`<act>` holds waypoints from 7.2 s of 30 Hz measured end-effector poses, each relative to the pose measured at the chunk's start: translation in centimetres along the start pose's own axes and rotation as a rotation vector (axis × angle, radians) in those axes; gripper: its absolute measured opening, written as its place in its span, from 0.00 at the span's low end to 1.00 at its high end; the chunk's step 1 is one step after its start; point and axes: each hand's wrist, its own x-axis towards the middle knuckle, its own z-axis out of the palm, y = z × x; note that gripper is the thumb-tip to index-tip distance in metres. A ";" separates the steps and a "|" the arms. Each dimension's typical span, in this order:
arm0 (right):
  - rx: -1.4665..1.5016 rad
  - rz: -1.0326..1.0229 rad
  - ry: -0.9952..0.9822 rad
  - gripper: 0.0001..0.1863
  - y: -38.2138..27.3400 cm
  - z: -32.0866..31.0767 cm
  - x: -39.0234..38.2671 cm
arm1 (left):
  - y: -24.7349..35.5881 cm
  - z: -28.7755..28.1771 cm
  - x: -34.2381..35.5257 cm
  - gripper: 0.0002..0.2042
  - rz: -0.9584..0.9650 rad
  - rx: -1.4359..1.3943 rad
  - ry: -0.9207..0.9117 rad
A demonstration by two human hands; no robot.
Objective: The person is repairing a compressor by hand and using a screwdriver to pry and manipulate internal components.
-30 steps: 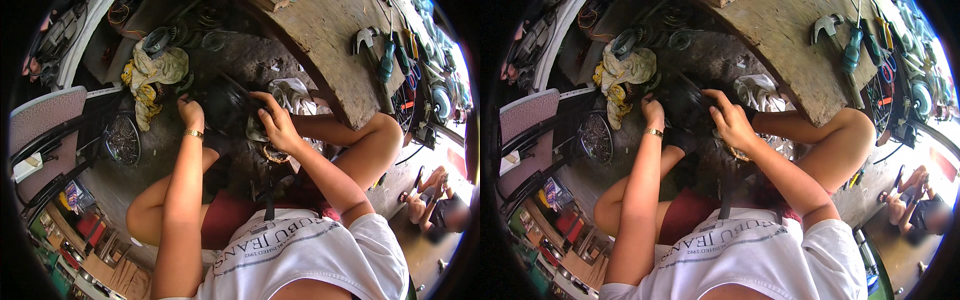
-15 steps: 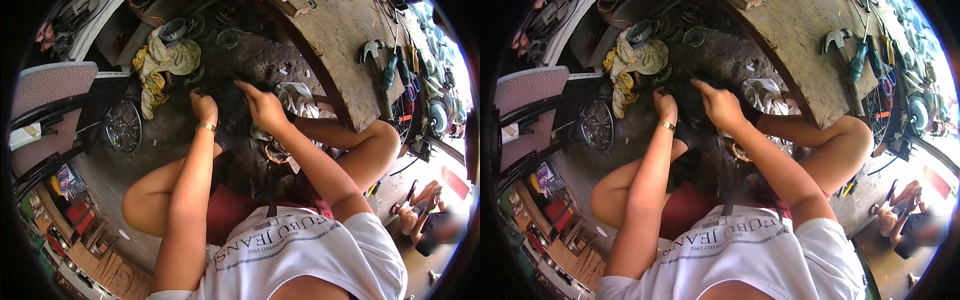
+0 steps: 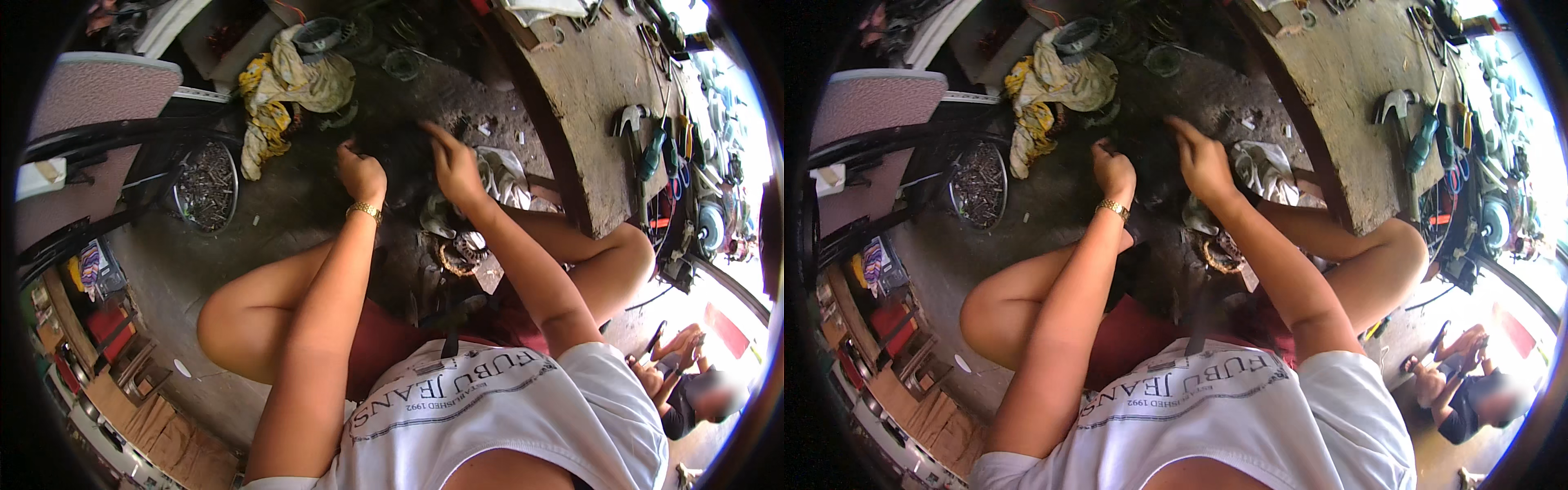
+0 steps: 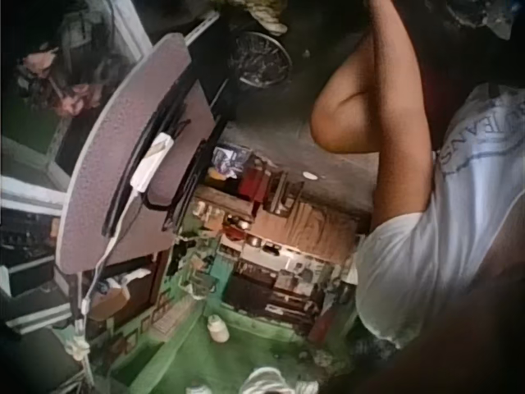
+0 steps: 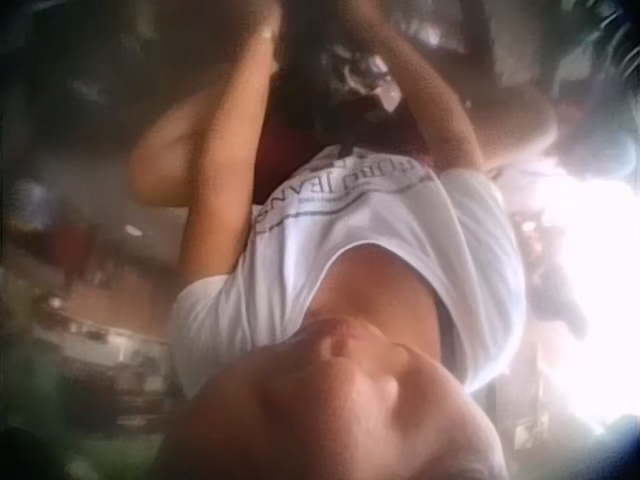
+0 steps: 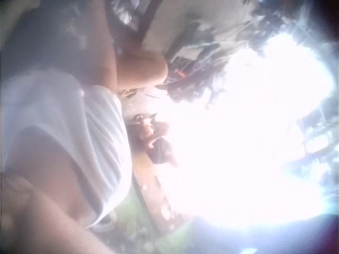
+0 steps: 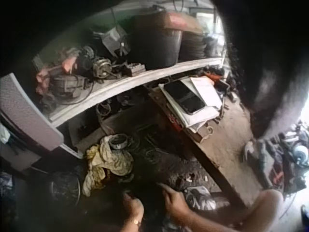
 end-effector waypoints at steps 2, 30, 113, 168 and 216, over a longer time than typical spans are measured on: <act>-0.034 0.301 -0.200 0.17 -2.3 1.6 1.6 | 1.1 -0.8 1.1 0.18 -0.065 -0.036 -0.054; -1.046 0.018 0.433 0.18 -4.9 -25.4 0.4 | 4.0 -13.7 -4.4 0.23 -0.016 -0.237 -0.354; -0.907 -0.269 0.174 0.34 0.2 -17.2 3.8 | 2.7 -3.4 -2.3 0.37 -0.405 0.278 -1.285; -1.004 -0.199 0.065 0.33 -2.1 -17.2 4.5 | 13.1 13.7 5.3 0.25 1.381 1.247 -1.284; -1.102 -0.404 -0.009 0.42 -1.0 -18.0 -1.8 | 1.3 -15.1 -10.5 0.15 -0.220 -0.586 -0.505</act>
